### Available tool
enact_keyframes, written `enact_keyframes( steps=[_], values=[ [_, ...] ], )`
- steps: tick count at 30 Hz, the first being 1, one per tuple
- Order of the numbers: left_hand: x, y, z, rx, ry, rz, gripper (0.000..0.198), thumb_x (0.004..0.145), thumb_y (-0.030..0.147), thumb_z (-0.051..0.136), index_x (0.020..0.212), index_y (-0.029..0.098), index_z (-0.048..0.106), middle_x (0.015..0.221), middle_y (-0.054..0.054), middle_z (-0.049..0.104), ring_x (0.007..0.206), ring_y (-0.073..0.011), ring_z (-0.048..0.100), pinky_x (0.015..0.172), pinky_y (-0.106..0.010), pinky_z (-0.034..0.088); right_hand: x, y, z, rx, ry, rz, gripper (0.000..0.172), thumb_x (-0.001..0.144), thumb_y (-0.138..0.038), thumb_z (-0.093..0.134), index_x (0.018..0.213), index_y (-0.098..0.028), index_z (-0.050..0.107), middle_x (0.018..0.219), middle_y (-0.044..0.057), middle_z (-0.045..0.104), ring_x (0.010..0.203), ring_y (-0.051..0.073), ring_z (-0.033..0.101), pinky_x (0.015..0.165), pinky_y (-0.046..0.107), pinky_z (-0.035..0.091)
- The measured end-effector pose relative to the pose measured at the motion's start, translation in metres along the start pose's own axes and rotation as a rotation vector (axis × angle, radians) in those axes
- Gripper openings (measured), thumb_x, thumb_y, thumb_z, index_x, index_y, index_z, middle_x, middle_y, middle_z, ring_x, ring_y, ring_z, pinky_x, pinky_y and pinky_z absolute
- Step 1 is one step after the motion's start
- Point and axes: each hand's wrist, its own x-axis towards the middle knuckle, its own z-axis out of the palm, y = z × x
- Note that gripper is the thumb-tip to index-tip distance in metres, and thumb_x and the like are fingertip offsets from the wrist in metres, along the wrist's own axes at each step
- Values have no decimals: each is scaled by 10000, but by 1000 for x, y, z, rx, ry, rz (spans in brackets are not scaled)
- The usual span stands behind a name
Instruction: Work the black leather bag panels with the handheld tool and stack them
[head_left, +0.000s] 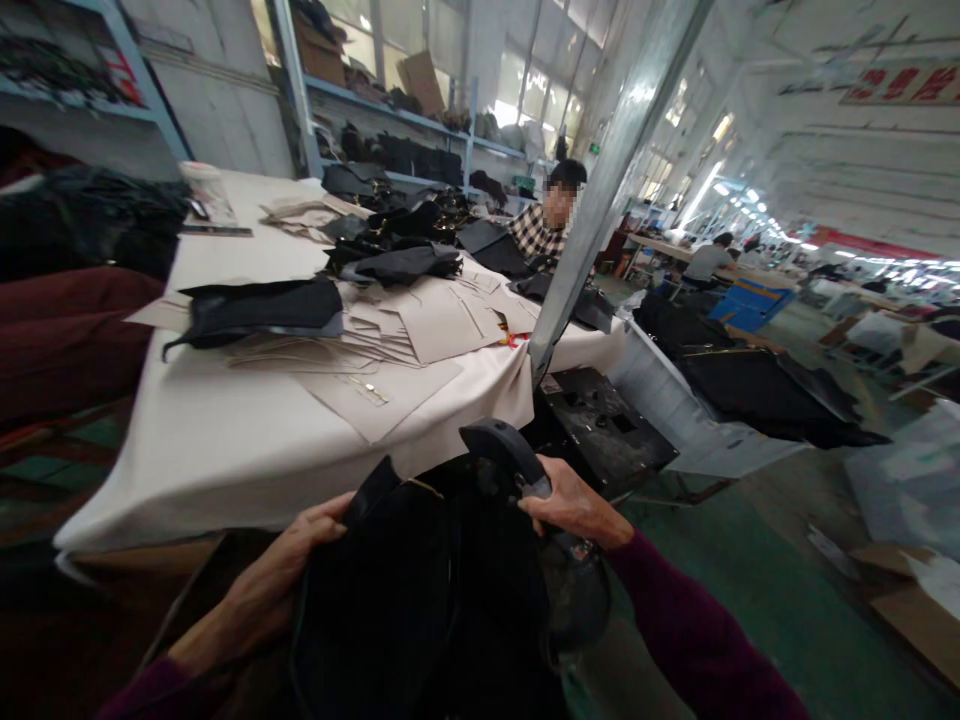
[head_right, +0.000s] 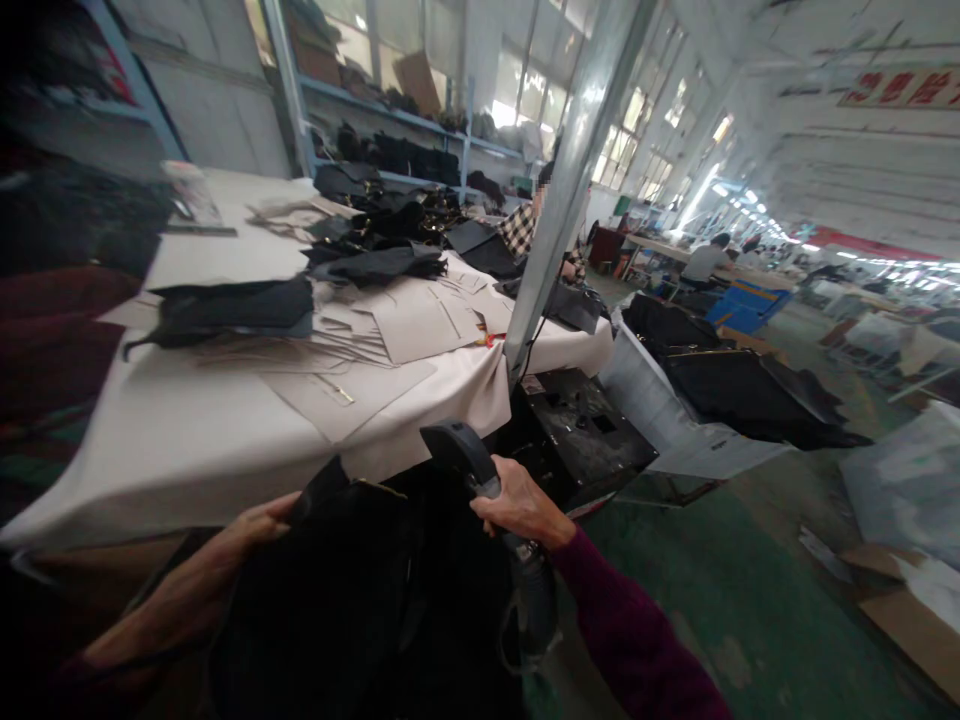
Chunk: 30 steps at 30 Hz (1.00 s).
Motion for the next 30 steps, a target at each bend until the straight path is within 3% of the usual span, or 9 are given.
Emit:
enact_keyframes(
  steps=[4,7,12,15,17,19,21,26,30],
  values=[
    [13,29,17,155,11,149,387,635,146,576,1013,154,661,603,-16,650,439,-119,533,387,-163,364,-11,-4,5,-49,-1,1,119,697,-168,561,787,-166,482,603,-58,527,424,97,546,386,183,411],
    [20,78,34,285,93,382,397,634,128,534,1010,114,660,629,-32,658,433,-112,530,370,-154,350,-20,-18,-6,-103,54,-25,87,731,-177,541,802,-167,491,607,-59,523,456,97,534,423,191,408],
    [3,202,52,600,416,958,386,716,100,408,1026,65,636,694,12,620,775,-200,631,525,-157,376,-38,-36,-36,-247,247,-30,83,748,-217,549,801,-162,517,611,-41,551,537,131,539,508,226,428],
    [-6,267,51,961,665,1353,408,738,121,357,1042,-4,600,835,31,578,1084,-271,476,648,-192,360,-46,-31,-46,-297,316,-20,120,741,-269,569,769,-159,531,651,-13,578,609,161,554,560,251,443],
    [-4,289,50,1074,682,1532,444,745,137,355,1110,-56,521,1006,2,554,1212,-294,310,665,-170,356,-48,-23,-47,-304,319,-12,148,741,-296,570,774,-155,542,656,-4,585,618,171,559,580,265,452],
    [7,285,48,1127,569,1589,413,758,137,355,1063,-105,491,1114,-38,522,1263,-284,220,665,-129,366,-48,-15,-45,-305,298,2,171,748,-314,555,789,-148,551,647,3,594,609,179,569,587,276,461],
    [30,255,42,1232,382,1520,301,773,120,358,897,-81,544,1094,-61,546,1243,-236,312,709,-135,397,-47,-8,-42,-318,286,8,203,742,-325,549,819,-138,566,687,25,623,652,198,590,616,284,472],
    [113,121,-4,1912,-125,1184,151,749,43,471,795,117,595,846,-108,607,872,-198,562,802,-349,434,-50,3,-36,-363,238,54,304,705,-334,551,903,-111,611,811,72,671,779,243,611,700,290,484],
    [144,58,-45,1953,123,1072,284,750,59,450,994,143,567,946,-111,570,896,-208,538,801,-350,420,-47,10,-29,-343,194,77,386,670,-332,580,994,-129,622,930,85,681,927,282,591,793,292,464]
  ],
)
